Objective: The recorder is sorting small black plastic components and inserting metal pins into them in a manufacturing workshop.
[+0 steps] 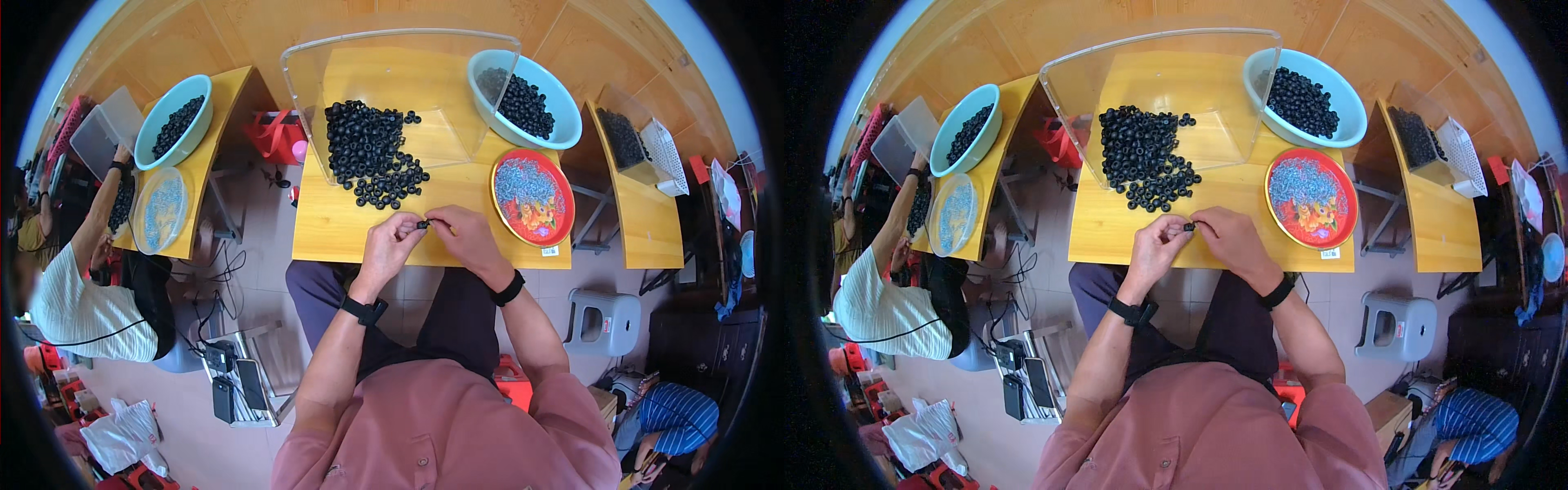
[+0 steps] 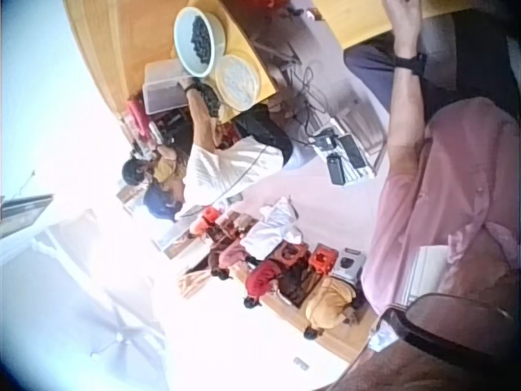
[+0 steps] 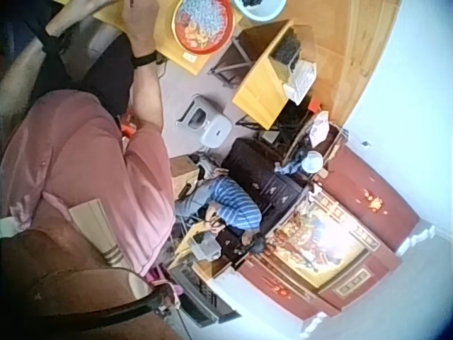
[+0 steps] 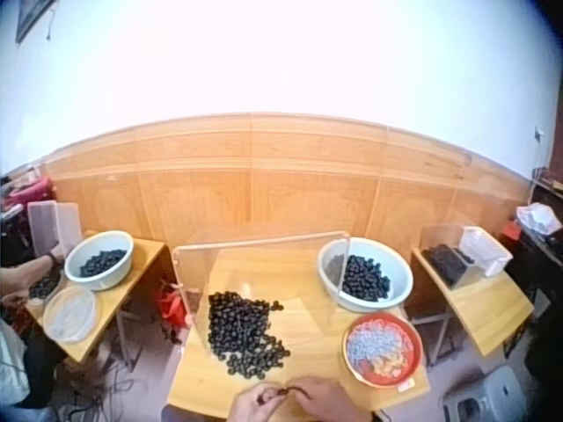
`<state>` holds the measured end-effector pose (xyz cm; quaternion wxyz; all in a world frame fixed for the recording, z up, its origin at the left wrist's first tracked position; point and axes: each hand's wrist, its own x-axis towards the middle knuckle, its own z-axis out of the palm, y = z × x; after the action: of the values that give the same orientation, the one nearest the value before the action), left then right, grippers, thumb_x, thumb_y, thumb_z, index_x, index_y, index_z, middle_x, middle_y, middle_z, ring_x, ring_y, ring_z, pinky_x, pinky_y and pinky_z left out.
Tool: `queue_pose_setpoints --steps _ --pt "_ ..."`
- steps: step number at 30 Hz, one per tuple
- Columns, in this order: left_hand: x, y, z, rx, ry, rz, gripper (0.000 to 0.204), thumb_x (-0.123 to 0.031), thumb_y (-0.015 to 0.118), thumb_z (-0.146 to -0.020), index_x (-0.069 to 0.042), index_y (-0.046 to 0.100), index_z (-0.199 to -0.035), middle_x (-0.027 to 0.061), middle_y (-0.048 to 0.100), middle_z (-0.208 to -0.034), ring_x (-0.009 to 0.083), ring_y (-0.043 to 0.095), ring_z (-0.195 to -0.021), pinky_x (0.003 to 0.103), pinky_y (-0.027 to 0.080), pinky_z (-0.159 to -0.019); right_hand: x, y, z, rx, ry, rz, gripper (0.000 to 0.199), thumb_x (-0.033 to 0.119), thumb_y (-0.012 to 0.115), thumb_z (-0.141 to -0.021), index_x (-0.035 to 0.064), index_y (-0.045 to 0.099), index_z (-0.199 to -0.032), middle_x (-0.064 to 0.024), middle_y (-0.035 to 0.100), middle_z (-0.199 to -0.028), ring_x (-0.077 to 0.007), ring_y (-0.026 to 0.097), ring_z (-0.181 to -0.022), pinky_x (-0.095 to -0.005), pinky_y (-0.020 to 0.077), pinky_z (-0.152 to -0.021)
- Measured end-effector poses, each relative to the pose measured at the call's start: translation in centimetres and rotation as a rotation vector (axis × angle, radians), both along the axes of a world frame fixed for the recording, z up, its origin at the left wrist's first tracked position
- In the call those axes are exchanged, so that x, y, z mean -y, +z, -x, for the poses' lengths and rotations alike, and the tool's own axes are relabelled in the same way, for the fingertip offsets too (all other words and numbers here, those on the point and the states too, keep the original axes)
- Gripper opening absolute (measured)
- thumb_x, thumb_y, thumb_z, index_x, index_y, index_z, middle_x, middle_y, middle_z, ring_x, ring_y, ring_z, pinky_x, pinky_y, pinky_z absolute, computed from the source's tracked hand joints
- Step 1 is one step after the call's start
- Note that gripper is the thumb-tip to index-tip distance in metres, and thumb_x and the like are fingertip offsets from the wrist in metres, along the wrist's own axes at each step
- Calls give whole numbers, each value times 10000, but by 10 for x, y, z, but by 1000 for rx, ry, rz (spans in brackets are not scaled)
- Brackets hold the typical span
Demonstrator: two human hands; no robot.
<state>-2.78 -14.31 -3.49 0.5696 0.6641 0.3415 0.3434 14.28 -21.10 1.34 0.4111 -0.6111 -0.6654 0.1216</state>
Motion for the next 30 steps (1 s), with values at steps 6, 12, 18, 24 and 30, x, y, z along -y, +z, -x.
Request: queue_pose_setpoints --steps 6,12,18,24,30 --pt "-1 -4 0 11 -2 25 179 -67 757 -911 15 697 -1058 59 739 -878 83 670 -795 248 547 -741 0 2 5 40 32 14 125 59 672 -880 29 727 -989 -146 732 -941 -338 713 -840 -401 570 -733" --pt "-1 3 1 -42 -45 61 173 -66 737 -927 10 674 -1069 71 739 -878 94 671 -794 266 536 -726 -1 -4 6 7 -11 18 125 61 653 -894 18 727 -985 -159 733 -922 -347 715 -840 -415 565 -732" --pt "1 21 3 -144 -77 45 175 -79 714 -946 13 635 -1072 93 743 -883 106 671 -796 273 532 -733 -1 2 5 7 -20 85 127 78 657 -899 27 732 -987 -161 734 -921 -349 715 -840 -413 563 -730" --pt "2 14 1 -81 -45 26 176 -72 729 -937 9 643 -1067 38 723 -834 57 613 -759 240 503 -697 1 9 2 11 -65 12 117 72 680 -880 30 723 -981 -151 729 -910 -341 712 -828 -403 565 -722" --pt "1 12 1 -110 -58 25 184 -86 721 -941 16 631 -1065 102 740 -863 104 658 -766 286 532 -714 1 -1 2 126 2 -76 100 68 692 -872 39 701 -967 -134 719 -894 -335 705 -801 -407 564 -699"
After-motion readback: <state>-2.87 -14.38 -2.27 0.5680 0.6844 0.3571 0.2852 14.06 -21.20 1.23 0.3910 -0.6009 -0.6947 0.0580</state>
